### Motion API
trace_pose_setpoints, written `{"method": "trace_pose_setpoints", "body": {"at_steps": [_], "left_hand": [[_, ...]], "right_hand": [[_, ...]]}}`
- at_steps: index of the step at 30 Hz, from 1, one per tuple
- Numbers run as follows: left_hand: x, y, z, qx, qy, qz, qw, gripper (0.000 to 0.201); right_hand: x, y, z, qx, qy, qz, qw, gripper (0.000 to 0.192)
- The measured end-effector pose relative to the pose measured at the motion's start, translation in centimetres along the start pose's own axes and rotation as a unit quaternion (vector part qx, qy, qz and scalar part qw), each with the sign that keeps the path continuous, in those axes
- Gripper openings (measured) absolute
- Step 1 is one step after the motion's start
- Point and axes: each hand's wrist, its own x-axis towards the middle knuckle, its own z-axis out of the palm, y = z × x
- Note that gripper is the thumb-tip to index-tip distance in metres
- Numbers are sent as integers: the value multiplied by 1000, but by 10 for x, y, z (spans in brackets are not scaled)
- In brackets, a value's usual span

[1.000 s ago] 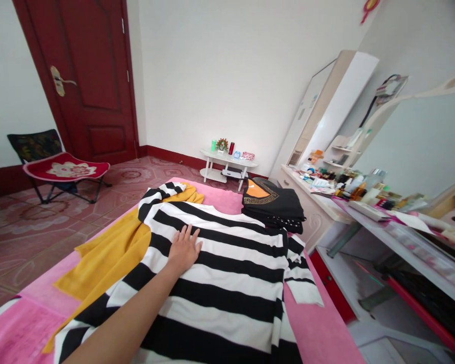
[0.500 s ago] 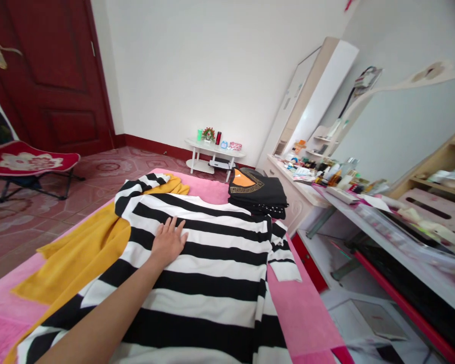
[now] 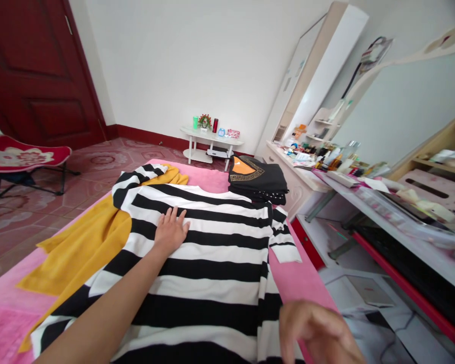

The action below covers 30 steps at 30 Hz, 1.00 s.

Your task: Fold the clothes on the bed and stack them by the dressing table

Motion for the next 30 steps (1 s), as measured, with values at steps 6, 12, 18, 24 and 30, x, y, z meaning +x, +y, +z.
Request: {"method": "trace_pose_setpoints", "body": {"at_steps": [6,12,18,24,30], "left_hand": [[0,0,0,-6,-5,-1,1000,57],[-2,0,-1,-4,6,4,1000,57],[-2,0,-1,-7,-2,-4,1000,57],[-1,0,2,-14,3,-4,1000,57],[-1,0,1,-18,16,-1,1000,57]], "right_hand": [[4,38,31,37,-144,136,980,25],[4,55,65,-184,-90,144,968,12],[-9,103,18,34,-68,192,978,7],[-12,130,-12,-26,-47,185,981,10],[92,114,-3,-34,1,120,992,23]]}}
